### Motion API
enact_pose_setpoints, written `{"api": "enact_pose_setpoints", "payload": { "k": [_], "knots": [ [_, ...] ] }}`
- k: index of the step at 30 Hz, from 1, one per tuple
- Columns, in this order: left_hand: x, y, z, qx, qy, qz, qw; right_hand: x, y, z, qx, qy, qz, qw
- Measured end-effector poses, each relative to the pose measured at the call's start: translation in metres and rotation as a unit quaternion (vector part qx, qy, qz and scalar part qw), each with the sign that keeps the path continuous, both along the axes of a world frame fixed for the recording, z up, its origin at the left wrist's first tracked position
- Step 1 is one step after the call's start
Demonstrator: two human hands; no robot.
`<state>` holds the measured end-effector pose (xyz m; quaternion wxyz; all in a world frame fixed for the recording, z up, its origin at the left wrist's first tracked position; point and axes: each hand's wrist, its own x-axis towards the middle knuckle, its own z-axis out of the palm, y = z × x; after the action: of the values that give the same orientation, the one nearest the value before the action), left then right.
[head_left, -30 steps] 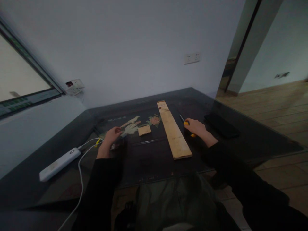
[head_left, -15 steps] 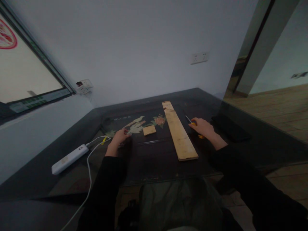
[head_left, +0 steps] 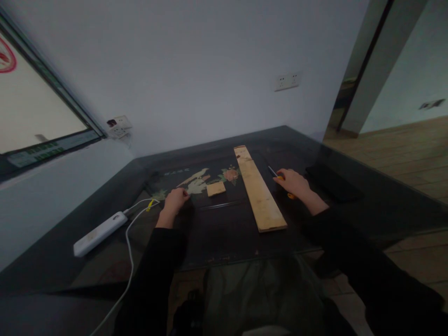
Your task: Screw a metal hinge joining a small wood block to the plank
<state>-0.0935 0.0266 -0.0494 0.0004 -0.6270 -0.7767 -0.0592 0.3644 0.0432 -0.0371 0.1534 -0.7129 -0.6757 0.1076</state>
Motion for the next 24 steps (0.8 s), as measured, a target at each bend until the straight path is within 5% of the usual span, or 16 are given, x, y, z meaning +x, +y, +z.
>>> {"api": "enact_pose_setpoints", "payload": {
  "k": [17,21,24],
  "knots": [
    [0.007,-0.002,0.011,0.037,-0.031,0.008,0.999,0.004,0.0,0.001,0.067,-0.002,-0.006,0.998],
    [0.017,-0.003,0.021,0.073,-0.103,-0.002,0.992,0.005,0.003,-0.002,0.155,0.019,0.01,0.988],
    [0.048,-0.004,0.021,0.095,-0.22,-0.08,0.968,-0.007,0.002,0.0,0.21,0.068,0.067,0.973]
  ]
}}
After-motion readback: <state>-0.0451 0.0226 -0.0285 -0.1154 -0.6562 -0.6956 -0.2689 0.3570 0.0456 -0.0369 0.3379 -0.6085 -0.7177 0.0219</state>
